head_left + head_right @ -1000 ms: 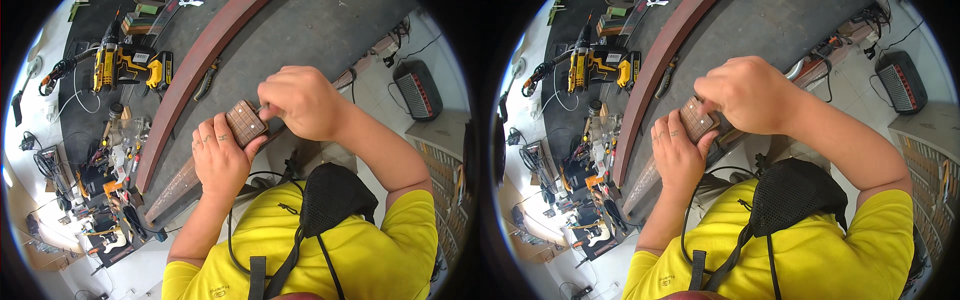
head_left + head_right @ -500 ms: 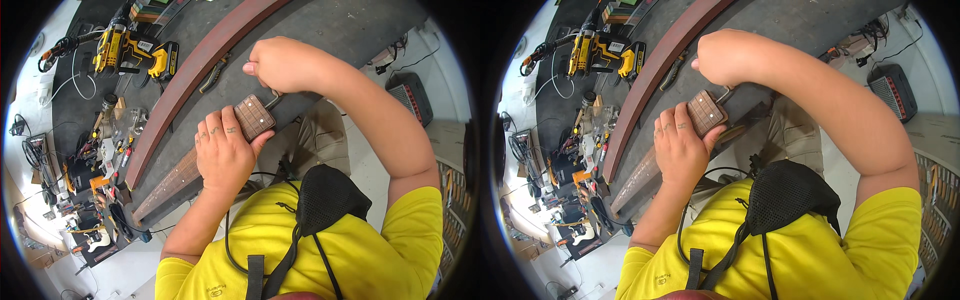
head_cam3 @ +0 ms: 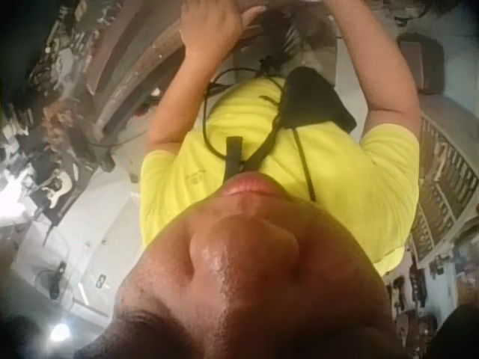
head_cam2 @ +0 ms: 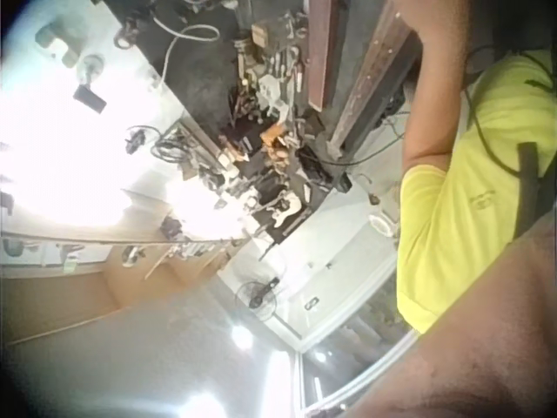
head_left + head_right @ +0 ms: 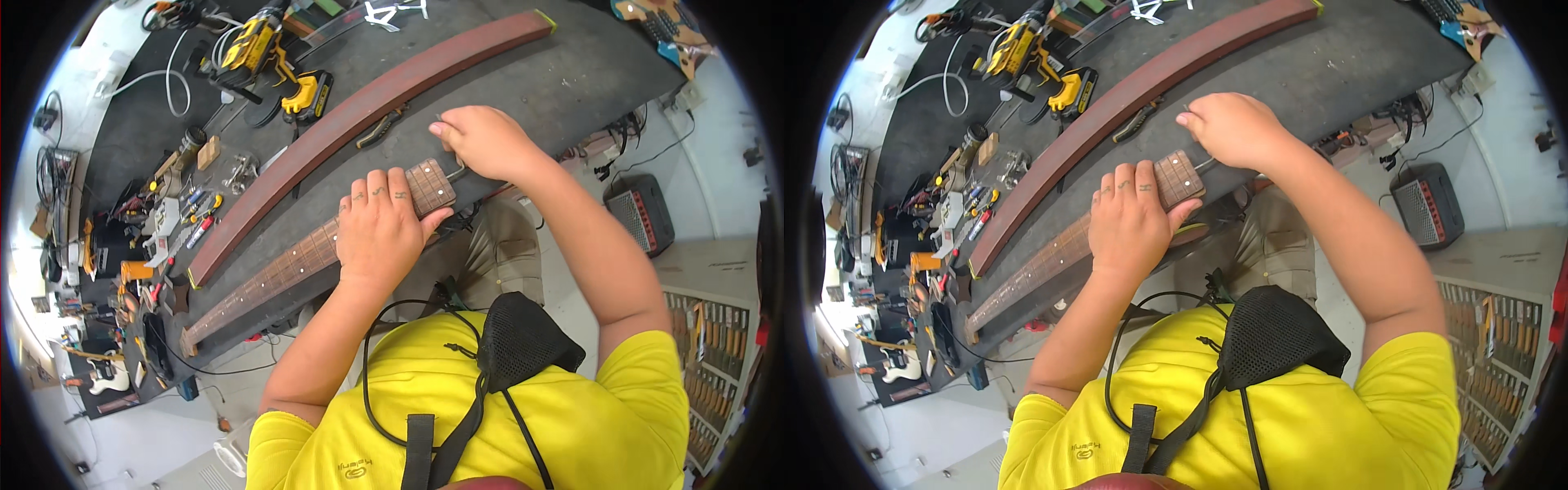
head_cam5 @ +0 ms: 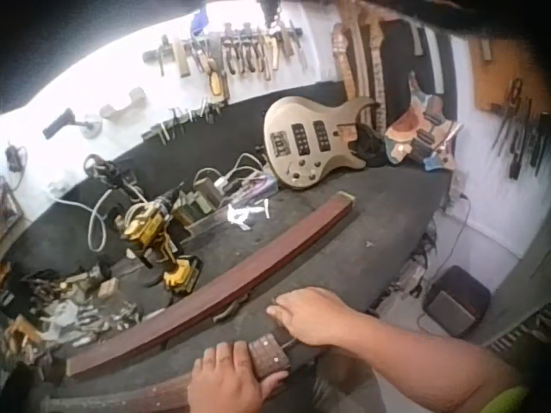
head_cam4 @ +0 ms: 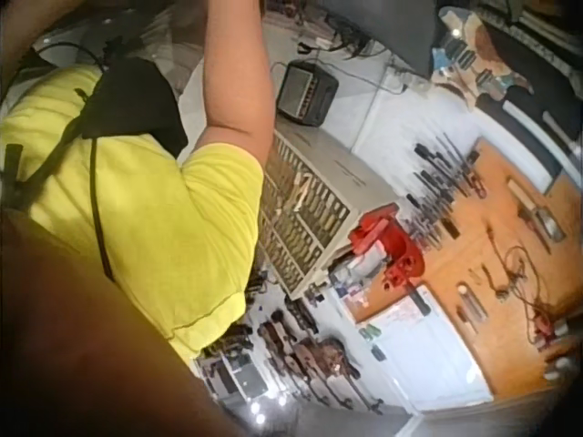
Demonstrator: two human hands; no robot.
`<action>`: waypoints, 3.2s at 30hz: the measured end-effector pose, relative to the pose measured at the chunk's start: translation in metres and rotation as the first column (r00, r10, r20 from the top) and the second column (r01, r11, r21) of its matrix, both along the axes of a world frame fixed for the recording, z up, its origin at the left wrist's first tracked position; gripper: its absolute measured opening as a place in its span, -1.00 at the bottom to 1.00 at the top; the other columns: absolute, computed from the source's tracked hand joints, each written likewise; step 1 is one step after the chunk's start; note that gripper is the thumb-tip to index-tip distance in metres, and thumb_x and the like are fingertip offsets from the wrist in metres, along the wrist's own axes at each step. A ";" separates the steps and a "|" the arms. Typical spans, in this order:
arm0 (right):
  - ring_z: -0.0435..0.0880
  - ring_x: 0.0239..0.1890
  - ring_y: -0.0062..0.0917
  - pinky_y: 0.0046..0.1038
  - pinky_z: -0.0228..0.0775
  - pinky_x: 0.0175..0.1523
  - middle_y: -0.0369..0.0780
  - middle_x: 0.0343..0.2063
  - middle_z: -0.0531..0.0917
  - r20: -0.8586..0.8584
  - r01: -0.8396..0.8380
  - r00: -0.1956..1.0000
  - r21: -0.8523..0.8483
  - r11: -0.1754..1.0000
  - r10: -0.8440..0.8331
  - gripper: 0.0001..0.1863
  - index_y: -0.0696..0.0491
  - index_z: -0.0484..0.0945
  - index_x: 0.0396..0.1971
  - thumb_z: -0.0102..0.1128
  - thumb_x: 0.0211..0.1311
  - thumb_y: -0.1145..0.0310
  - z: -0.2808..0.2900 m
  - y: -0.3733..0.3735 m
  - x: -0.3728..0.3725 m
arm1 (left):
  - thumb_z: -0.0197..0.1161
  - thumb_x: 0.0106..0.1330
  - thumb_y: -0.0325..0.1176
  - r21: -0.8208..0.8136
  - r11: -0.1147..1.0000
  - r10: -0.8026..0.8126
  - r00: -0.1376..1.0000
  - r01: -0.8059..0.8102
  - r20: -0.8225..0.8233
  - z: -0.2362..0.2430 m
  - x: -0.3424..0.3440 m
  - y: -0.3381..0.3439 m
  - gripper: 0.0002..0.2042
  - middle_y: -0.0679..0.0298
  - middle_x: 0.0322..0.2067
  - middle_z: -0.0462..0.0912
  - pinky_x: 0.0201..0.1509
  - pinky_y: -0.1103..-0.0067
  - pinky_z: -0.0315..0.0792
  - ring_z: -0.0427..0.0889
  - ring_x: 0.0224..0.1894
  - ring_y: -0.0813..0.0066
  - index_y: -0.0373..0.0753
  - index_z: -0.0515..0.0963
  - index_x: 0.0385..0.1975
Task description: The person sands the fretboard of a guitar neck using a long wooden sanding beam and adjusts a component with a hex key. They then walk to a belt sander and sand the headstock of the neck.
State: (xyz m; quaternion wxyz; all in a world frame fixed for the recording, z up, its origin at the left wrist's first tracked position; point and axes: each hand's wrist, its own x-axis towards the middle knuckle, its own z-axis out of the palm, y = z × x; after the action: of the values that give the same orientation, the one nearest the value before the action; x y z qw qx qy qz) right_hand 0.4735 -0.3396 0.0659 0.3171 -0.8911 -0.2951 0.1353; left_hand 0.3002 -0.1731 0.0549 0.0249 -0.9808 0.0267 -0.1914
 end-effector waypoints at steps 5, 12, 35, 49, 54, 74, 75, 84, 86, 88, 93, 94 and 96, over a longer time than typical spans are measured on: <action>0.69 -0.43 -0.35 -0.23 0.50 -0.20 -0.13 -0.54 0.66 -0.011 0.068 0.998 0.183 0.981 -0.067 -0.57 0.12 0.66 -0.31 0.19 0.68 0.06 -0.008 0.000 -0.009 | 0.47 0.27 0.34 -0.040 0.999 0.020 0.999 -0.021 -0.035 0.002 -0.002 0.001 -0.21 0.09 -0.10 0.63 -0.01 0.17 0.60 0.68 -0.05 0.02 -0.35 0.59 0.13; 0.72 -0.22 0.04 0.00 0.51 -0.09 -0.01 -0.38 0.74 0.042 0.086 0.995 0.171 0.982 -0.094 -0.57 0.11 0.66 -0.30 0.14 0.67 0.05 -0.010 0.004 -0.013 | 0.46 0.27 0.35 -0.038 0.999 0.018 1.000 -0.019 -0.022 0.004 -0.002 0.002 -0.20 0.10 -0.12 0.62 -0.02 0.19 0.61 0.69 -0.06 0.04 -0.36 0.60 0.12; 0.63 -0.40 0.07 -0.01 0.42 -0.27 -0.03 -0.52 0.66 0.210 0.116 0.963 0.241 0.964 -0.169 -0.55 0.11 0.58 -0.34 0.15 0.69 0.04 -0.025 0.004 -0.019 | 0.47 0.26 0.35 -0.064 0.998 0.011 1.000 -0.013 -0.028 0.005 -0.004 0.004 -0.19 0.09 -0.09 0.64 0.00 0.21 0.63 0.69 -0.04 0.06 -0.36 0.60 0.14; 0.82 -0.36 -0.45 -0.42 0.62 -0.18 -0.16 -0.36 0.81 0.231 -0.045 0.969 0.527 0.849 -0.092 -0.90 0.17 0.76 -0.14 0.40 0.52 0.45 -0.019 -0.040 -0.057 | 0.49 0.26 0.34 -0.051 0.999 0.013 1.000 -0.015 -0.023 0.004 -0.003 0.003 -0.22 0.12 -0.12 0.63 -0.02 0.24 0.61 0.69 -0.07 0.06 -0.35 0.60 0.12; 0.92 -0.10 -0.32 -0.38 0.73 0.02 -0.10 -0.18 0.89 0.344 -0.106 0.932 0.553 0.826 -0.111 -0.91 0.18 0.77 -0.12 0.40 0.49 0.51 -0.032 -0.050 -0.074 | 0.49 0.26 0.33 -0.048 0.999 0.009 1.000 -0.010 -0.009 0.003 -0.003 0.002 -0.21 0.12 -0.12 0.63 -0.05 0.23 0.59 0.69 -0.08 0.06 -0.34 0.60 0.13; 0.71 0.37 0.05 0.05 0.33 0.67 0.09 0.31 0.73 0.220 -0.142 0.975 0.521 0.841 0.028 -0.83 0.18 0.62 -0.07 0.23 0.43 0.70 -0.048 -0.062 -0.098 | 0.43 0.32 0.35 0.007 1.000 -0.014 1.000 0.013 0.014 0.000 -0.001 0.004 -0.21 0.16 -0.16 0.59 -0.07 0.26 0.57 0.66 -0.10 0.13 -0.36 0.60 0.13; 0.71 0.37 0.05 0.05 0.33 0.67 0.09 0.31 0.73 0.202 -0.131 0.979 0.536 0.834 0.024 -0.83 0.18 0.62 -0.06 0.23 0.43 0.68 -0.047 -0.062 -0.098 | 0.44 0.32 0.35 0.006 1.000 -0.013 1.000 0.013 0.010 0.000 -0.001 0.004 -0.21 0.16 -0.15 0.59 -0.07 0.26 0.57 0.66 -0.10 0.13 -0.37 0.60 0.13; 0.78 0.32 -0.06 0.00 0.41 0.63 0.02 0.23 0.80 0.068 -0.100 0.995 0.674 0.732 0.073 -0.73 0.17 0.70 0.06 0.43 0.48 0.39 -0.030 -0.059 -0.090 | 0.45 0.31 0.33 -0.004 1.000 -0.003 0.999 0.003 -0.033 0.002 -0.001 0.003 -0.22 0.13 -0.11 0.62 -0.06 0.24 0.57 0.67 -0.09 0.09 -0.36 0.59 0.14; 0.79 0.30 -0.07 -0.01 0.47 0.59 0.01 0.19 0.82 0.282 -0.290 0.948 0.577 0.764 0.147 -0.70 0.17 0.72 0.05 0.48 0.44 0.35 -0.029 -0.066 -0.071 | 0.46 0.30 0.33 -0.012 1.000 0.001 0.999 -0.001 -0.053 0.002 -0.001 0.003 -0.22 0.12 -0.10 0.63 -0.05 0.23 0.57 0.67 -0.08 0.06 -0.36 0.59 0.14; 0.83 0.22 -0.09 0.04 0.52 0.55 -0.03 0.07 0.85 0.444 -0.404 0.873 0.427 0.809 0.201 -0.72 0.17 0.75 -0.01 0.49 0.38 0.36 -0.033 -0.071 -0.054 | 0.46 0.29 0.33 -0.017 1.000 0.000 0.999 0.000 -0.044 0.002 0.000 0.003 -0.21 0.11 -0.11 0.62 -0.06 0.23 0.57 0.67 -0.08 0.06 -0.37 0.58 0.14; 0.90 0.00 -0.14 0.16 0.50 0.54 -0.08 -0.15 0.89 0.529 -0.478 0.813 0.372 0.795 0.242 -0.46 0.19 0.75 -0.14 0.36 0.48 -0.10 -0.042 -0.065 -0.030 | 0.47 0.27 0.33 -0.027 0.999 -0.021 1.000 0.020 -0.012 0.001 -0.001 0.005 -0.19 0.09 -0.13 0.59 -0.07 0.21 0.58 0.66 -0.09 0.03 -0.40 0.57 0.13; 0.88 -0.08 -0.15 0.13 0.54 0.49 -0.09 -0.21 0.88 0.486 -0.457 0.843 0.419 0.785 0.231 -0.47 0.18 0.74 -0.17 0.34 0.52 -0.10 -0.040 -0.062 -0.027 | 0.47 0.27 0.33 -0.031 0.999 -0.026 1.000 0.025 -0.005 0.001 -0.001 0.005 -0.18 0.09 -0.13 0.59 -0.06 0.21 0.58 0.66 -0.09 0.02 -0.40 0.57 0.14; 0.85 -0.23 -0.19 0.06 0.62 0.41 -0.13 -0.33 0.85 0.400 -0.425 0.883 0.457 0.781 0.247 -0.46 0.17 0.74 -0.24 0.32 0.58 -0.10 -0.031 -0.056 -0.022 | 0.48 0.27 0.33 -0.038 0.999 -0.022 1.000 0.022 0.007 0.001 -0.001 0.005 -0.18 0.08 -0.14 0.58 -0.06 0.20 0.58 0.65 -0.09 0.01 -0.40 0.56 0.14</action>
State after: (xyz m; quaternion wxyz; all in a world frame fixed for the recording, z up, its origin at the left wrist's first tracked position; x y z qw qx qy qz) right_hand 0.4515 -0.3953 0.0347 0.4696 -0.7094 -0.5239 -0.0423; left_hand 0.2988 -0.1681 0.0557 0.0043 -0.9801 0.0336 -0.1954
